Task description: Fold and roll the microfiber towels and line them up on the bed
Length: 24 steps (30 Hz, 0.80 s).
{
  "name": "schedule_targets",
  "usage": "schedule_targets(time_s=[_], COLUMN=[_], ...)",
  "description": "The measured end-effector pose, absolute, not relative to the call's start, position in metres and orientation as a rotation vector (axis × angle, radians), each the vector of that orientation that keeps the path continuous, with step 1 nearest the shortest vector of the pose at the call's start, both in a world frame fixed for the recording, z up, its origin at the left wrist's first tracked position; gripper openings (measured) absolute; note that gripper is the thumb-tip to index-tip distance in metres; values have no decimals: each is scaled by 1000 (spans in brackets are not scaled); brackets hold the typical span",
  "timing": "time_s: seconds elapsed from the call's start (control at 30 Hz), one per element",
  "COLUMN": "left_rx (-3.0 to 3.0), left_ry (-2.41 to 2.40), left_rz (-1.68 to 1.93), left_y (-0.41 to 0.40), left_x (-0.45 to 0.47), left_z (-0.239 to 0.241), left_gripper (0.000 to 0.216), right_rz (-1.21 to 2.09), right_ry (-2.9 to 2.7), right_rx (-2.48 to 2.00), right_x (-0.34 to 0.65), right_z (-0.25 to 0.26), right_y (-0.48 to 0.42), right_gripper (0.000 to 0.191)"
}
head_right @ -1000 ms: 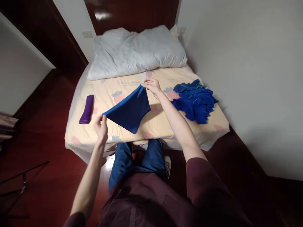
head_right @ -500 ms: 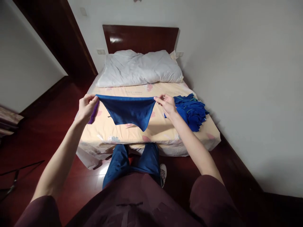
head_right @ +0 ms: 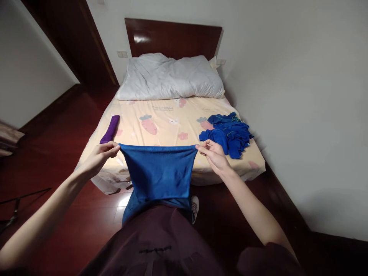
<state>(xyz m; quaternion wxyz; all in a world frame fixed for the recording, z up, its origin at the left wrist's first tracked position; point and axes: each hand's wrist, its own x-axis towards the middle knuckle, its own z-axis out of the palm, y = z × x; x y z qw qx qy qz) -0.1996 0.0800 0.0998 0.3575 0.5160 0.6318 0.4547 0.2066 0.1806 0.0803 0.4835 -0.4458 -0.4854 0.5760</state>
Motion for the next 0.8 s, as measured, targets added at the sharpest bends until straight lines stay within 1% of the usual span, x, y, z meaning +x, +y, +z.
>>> schedule_targets(time_s=[0.13, 0.27, 0.33, 0.43, 0.57, 0.67, 0.8], left_rx=[1287, 1220, 1214, 1279, 1471, 1584, 1522], left_ry=[1591, 1618, 1647, 1676, 1662, 1667, 1777], left_rz=[1178, 1246, 1325, 1508, 1722, 1726, 1583], left_y=[112, 166, 195, 228, 238, 232, 217], left_x=[-205, -214, -217, -221, -228, -236, -238], left_z=[89, 74, 75, 87, 96, 70, -9], left_gripper=[38, 31, 28, 24, 24, 25, 24], right_rz=[1419, 1335, 1240, 1076, 921, 848, 932], right_ry=[-1163, -1162, -1159, -1162, -1186, -1248, -1321], right_rx=[-1089, -1104, -1109, -1037, -903, -970, -1144], right_x=[193, 167, 151, 134, 129, 134, 134], right_z=[70, 47, 43, 50, 59, 37, -35], right_y=[210, 257, 282, 310, 322, 319, 301], right_gripper=[50, 53, 53, 50, 46, 42, 36])
